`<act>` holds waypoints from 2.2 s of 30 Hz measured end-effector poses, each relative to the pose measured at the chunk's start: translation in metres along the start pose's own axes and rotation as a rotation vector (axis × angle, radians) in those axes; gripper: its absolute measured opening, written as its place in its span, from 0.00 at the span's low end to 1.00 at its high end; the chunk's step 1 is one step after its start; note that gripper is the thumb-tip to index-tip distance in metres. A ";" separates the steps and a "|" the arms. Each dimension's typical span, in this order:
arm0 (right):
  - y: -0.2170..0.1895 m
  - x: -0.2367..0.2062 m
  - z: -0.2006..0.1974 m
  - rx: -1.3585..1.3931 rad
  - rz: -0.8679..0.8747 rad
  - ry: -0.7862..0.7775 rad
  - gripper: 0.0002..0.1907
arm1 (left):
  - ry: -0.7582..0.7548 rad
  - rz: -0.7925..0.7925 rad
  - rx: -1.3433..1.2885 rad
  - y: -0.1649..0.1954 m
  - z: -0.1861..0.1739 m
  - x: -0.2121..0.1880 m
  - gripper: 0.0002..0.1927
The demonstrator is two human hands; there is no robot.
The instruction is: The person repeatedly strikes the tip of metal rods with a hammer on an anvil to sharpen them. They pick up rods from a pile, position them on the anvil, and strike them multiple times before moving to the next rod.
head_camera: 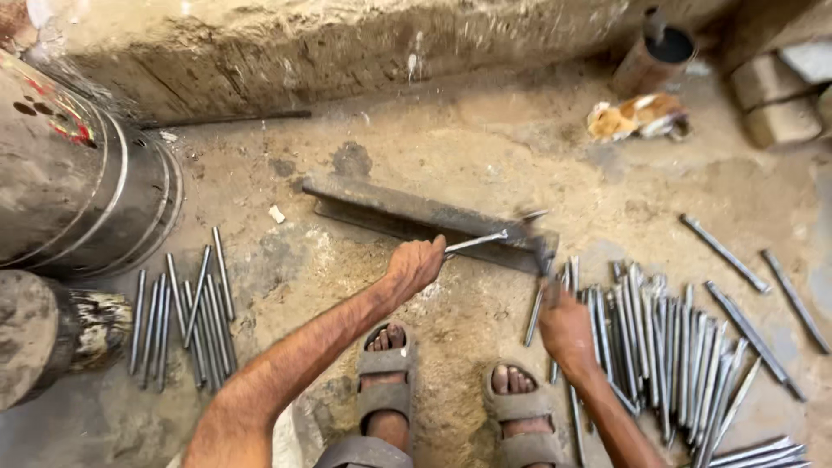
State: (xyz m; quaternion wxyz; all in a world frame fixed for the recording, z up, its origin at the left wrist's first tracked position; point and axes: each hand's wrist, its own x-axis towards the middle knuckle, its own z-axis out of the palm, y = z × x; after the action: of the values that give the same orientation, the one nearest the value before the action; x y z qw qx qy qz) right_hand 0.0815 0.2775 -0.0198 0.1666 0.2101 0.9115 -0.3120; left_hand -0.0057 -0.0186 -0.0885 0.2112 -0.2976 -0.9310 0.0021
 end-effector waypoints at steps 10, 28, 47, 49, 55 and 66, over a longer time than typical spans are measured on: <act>0.003 0.009 0.006 -0.008 -0.065 0.083 0.31 | -0.273 -0.133 -0.867 0.004 -0.028 -0.035 0.12; 0.040 0.012 0.015 0.062 0.094 -0.063 0.29 | -0.582 -0.355 -0.573 0.016 -0.025 -0.010 0.16; 0.000 -0.017 -0.020 0.034 -0.069 0.011 0.25 | -0.757 -0.328 -0.406 0.017 -0.017 0.005 0.18; 0.000 -0.007 -0.021 -0.119 -0.098 -0.052 0.28 | -0.692 -0.317 -0.404 0.017 -0.014 0.002 0.18; 0.011 -0.015 -0.022 0.273 -0.042 0.022 0.30 | -0.578 -0.294 -0.367 0.020 -0.003 -0.008 0.17; 0.029 -0.005 0.009 0.007 0.024 -0.012 0.30 | -0.321 -0.257 -0.696 0.015 -0.009 -0.010 0.12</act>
State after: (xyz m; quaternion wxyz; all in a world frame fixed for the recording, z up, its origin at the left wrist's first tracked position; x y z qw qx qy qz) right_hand 0.1017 0.2914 -0.0389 0.1749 0.2199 0.9068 -0.3144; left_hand 0.0140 -0.0132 -0.0859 -0.0516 -0.2284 -0.9269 -0.2933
